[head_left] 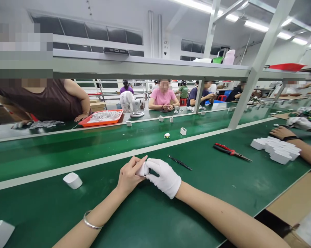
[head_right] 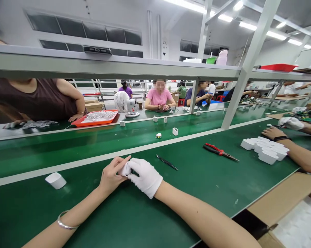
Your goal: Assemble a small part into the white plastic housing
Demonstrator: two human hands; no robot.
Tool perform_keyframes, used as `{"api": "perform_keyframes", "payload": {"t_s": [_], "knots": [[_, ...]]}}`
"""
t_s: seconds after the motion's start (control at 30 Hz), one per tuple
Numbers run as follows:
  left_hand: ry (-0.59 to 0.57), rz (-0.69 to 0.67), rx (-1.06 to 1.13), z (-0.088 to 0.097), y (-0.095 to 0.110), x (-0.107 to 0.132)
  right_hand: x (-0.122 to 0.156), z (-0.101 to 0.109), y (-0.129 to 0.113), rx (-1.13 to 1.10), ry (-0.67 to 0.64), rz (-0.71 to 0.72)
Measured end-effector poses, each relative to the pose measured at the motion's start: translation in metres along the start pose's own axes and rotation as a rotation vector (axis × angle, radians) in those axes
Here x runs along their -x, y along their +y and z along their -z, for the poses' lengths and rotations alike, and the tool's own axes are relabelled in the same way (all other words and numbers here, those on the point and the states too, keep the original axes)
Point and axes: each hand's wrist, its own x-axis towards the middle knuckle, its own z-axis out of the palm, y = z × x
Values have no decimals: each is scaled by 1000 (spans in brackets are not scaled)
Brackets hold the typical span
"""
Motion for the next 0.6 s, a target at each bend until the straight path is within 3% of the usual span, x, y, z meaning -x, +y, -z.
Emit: {"api": "perform_keyframes", "payload": {"t_s": [0.1,0.37,0.5,0.6], "knots": [[12,-6,-22,-1,1,0,0,8,1,-46,-42,14],[-11,34,5,1,4,0,1,10,-10,-246,53,-25],[35,-21,-46,0,6,-1,5,5,0,-59,146,-20],[66,-65,-95,0,5,-2,9,5,9,64,169,-222]]}}
